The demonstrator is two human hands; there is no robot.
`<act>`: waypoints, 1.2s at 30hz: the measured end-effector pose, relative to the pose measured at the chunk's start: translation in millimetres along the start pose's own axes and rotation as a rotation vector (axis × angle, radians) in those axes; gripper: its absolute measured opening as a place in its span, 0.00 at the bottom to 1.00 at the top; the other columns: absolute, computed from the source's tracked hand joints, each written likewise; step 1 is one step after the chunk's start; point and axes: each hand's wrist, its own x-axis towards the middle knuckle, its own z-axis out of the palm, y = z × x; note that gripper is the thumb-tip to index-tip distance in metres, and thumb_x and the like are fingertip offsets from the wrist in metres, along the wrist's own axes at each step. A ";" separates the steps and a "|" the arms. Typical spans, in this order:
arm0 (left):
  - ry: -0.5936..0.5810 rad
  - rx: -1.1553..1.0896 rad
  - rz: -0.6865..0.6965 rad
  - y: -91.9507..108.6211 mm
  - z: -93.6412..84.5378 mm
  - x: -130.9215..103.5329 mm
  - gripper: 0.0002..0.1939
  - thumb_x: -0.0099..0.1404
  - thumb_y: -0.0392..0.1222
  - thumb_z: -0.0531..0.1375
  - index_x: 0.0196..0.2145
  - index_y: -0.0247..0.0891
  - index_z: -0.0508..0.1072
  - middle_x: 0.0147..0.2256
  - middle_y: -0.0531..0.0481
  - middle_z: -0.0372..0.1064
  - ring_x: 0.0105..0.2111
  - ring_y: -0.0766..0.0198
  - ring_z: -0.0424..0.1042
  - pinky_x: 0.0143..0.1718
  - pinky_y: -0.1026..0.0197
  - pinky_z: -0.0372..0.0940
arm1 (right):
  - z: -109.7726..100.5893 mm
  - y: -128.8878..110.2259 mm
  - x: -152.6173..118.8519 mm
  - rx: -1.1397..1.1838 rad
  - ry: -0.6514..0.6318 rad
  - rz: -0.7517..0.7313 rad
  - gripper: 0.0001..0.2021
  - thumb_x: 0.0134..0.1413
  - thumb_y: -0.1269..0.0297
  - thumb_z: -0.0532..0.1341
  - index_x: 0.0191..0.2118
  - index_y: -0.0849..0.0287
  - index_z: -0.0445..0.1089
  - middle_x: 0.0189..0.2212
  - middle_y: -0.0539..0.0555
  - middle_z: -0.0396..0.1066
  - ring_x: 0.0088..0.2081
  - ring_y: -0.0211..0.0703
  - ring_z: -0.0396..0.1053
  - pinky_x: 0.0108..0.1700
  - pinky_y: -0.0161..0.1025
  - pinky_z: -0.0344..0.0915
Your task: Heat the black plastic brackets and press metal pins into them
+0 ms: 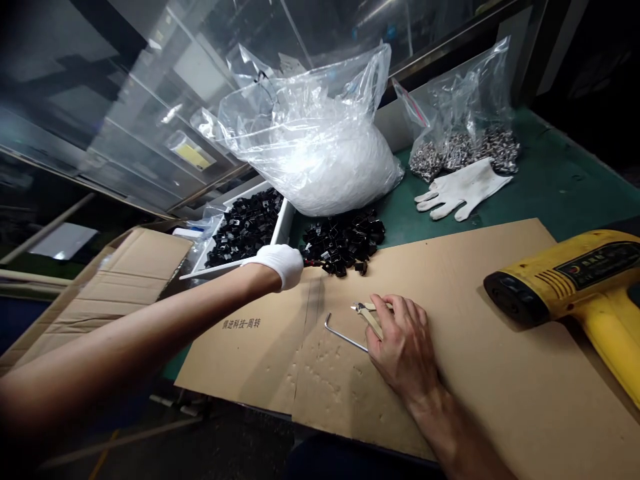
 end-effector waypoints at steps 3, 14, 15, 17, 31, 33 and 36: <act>-0.004 0.078 -0.071 7.7 -0.1 -3.8 0.23 0.49 0.29 0.69 0.45 0.33 0.84 0.48 0.26 0.77 0.49 0.31 0.76 0.47 0.39 0.72 | 0.0 0.3 -0.4 0.000 -0.005 0.006 0.23 0.57 0.70 0.61 0.59 0.61 0.70 0.46 0.59 0.70 0.49 0.54 0.68 0.52 0.51 0.62; 0.081 0.085 -0.129 12.8 22.8 4.2 0.21 0.59 0.27 0.61 0.50 0.27 0.79 0.48 0.24 0.76 0.47 0.35 0.77 0.42 0.40 0.74 | -1.3 2.5 -0.4 -0.022 -0.015 -0.004 0.22 0.58 0.68 0.62 0.59 0.61 0.70 0.47 0.59 0.71 0.49 0.54 0.68 0.53 0.51 0.62; 0.094 0.073 -0.124 10.8 25.5 4.3 0.20 0.60 0.28 0.60 0.50 0.26 0.79 0.48 0.24 0.76 0.47 0.36 0.77 0.43 0.41 0.74 | -1.5 2.6 -0.5 -0.025 -0.013 -0.005 0.22 0.58 0.68 0.62 0.59 0.61 0.70 0.47 0.59 0.71 0.49 0.54 0.68 0.52 0.51 0.62; 0.129 0.042 -0.109 5.1 30.9 2.6 0.19 0.63 0.31 0.57 0.50 0.26 0.78 0.48 0.25 0.76 0.48 0.38 0.77 0.44 0.44 0.73 | -2.1 2.8 -0.5 -0.033 -0.009 -0.008 0.22 0.58 0.68 0.62 0.59 0.61 0.70 0.47 0.60 0.71 0.49 0.55 0.68 0.52 0.50 0.62; 0.285 -0.208 0.072 -19.8 108.3 -68.0 0.12 0.70 0.39 0.49 0.43 0.37 0.71 0.39 0.38 0.76 0.37 0.46 0.78 0.35 0.51 0.70 | -6.7 3.4 1.9 -0.220 -0.030 0.009 0.27 0.63 0.49 0.63 0.59 0.64 0.69 0.54 0.70 0.68 0.56 0.69 0.64 0.59 0.69 0.57; 0.334 -0.207 0.117 -16.3 117.3 -78.2 0.12 0.71 0.38 0.49 0.43 0.36 0.71 0.38 0.38 0.74 0.37 0.45 0.77 0.34 0.50 0.70 | -14.7 -1.2 4.0 -0.184 -0.034 -0.039 0.34 0.61 0.47 0.64 0.64 0.67 0.64 0.60 0.72 0.64 0.62 0.71 0.59 0.63 0.71 0.53; 0.390 -0.192 0.164 -12.4 125.5 -89.5 0.12 0.72 0.38 0.49 0.43 0.35 0.71 0.38 0.38 0.72 0.38 0.45 0.76 0.34 0.51 0.69 | -26.0 -13.9 11.9 0.061 -0.179 -0.191 0.37 0.63 0.49 0.63 0.70 0.62 0.56 0.65 0.66 0.61 0.65 0.61 0.58 0.66 0.60 0.60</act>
